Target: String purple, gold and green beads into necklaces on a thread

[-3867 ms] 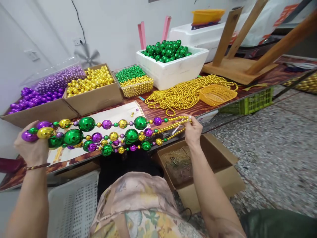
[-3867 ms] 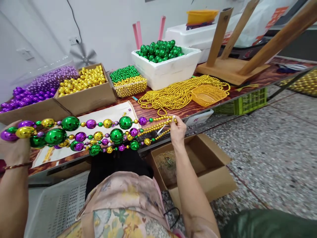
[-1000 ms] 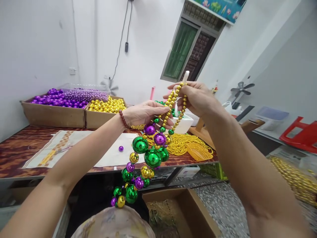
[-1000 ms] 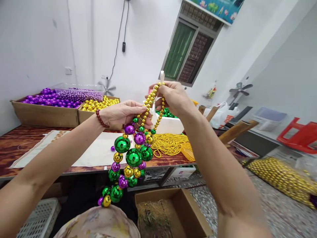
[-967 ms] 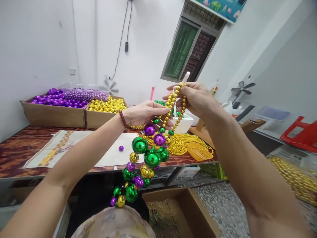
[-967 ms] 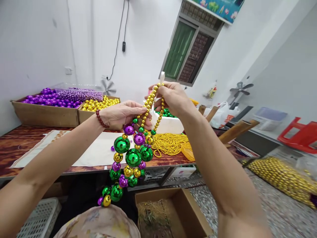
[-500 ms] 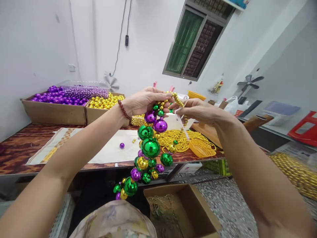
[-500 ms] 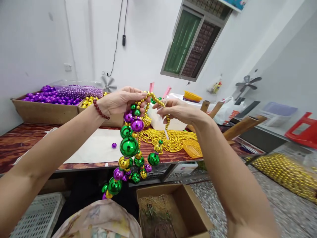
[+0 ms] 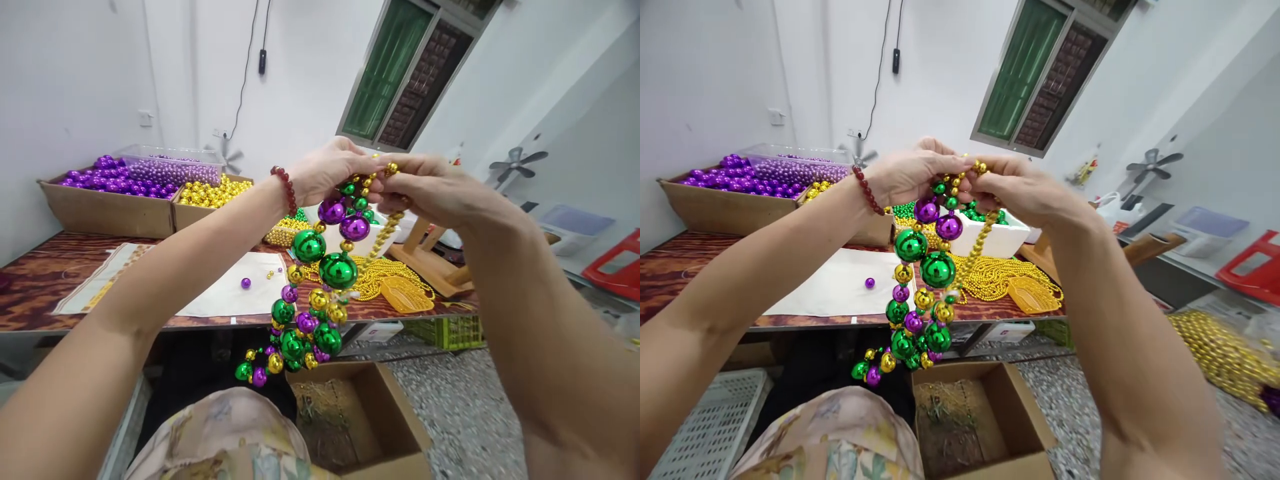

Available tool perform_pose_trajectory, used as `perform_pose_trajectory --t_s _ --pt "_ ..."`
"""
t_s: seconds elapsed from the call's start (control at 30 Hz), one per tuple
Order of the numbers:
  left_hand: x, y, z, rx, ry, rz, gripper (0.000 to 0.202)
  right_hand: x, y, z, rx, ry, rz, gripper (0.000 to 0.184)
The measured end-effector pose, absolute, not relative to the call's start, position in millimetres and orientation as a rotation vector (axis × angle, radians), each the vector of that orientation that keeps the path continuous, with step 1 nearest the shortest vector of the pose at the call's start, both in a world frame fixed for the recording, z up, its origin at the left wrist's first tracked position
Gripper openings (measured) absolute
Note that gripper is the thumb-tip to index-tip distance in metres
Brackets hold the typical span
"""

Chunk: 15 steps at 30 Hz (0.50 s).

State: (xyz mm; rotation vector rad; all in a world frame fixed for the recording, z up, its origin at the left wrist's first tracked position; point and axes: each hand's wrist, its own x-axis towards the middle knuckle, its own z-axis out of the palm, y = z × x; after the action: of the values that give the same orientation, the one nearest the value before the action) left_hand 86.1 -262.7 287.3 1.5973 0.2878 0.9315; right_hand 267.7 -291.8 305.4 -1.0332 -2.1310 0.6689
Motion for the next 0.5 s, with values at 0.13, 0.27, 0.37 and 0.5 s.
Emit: perform_pose_trajectory --t_s 0.13,0.27,0.37,0.5 --pt "81 -264 283 1.646 0.263 1.003 0.021 261 -293 323 -1.15 -2.156 0.277 0.01" --pt "80 -260 283 1.721 0.283 1.119 0.025 248 -293 344 -1.209 -2.092 0.139 0.009" --pt "72 -253 279 1.704 0.285 1.19 0.026 242 -287 359 -1.213 -1.991 0.109 0.016" --pt "45 -239 252 1.636 0.312 1.198 0.038 239 -279 373 -1.142 -1.935 0.138 0.016"
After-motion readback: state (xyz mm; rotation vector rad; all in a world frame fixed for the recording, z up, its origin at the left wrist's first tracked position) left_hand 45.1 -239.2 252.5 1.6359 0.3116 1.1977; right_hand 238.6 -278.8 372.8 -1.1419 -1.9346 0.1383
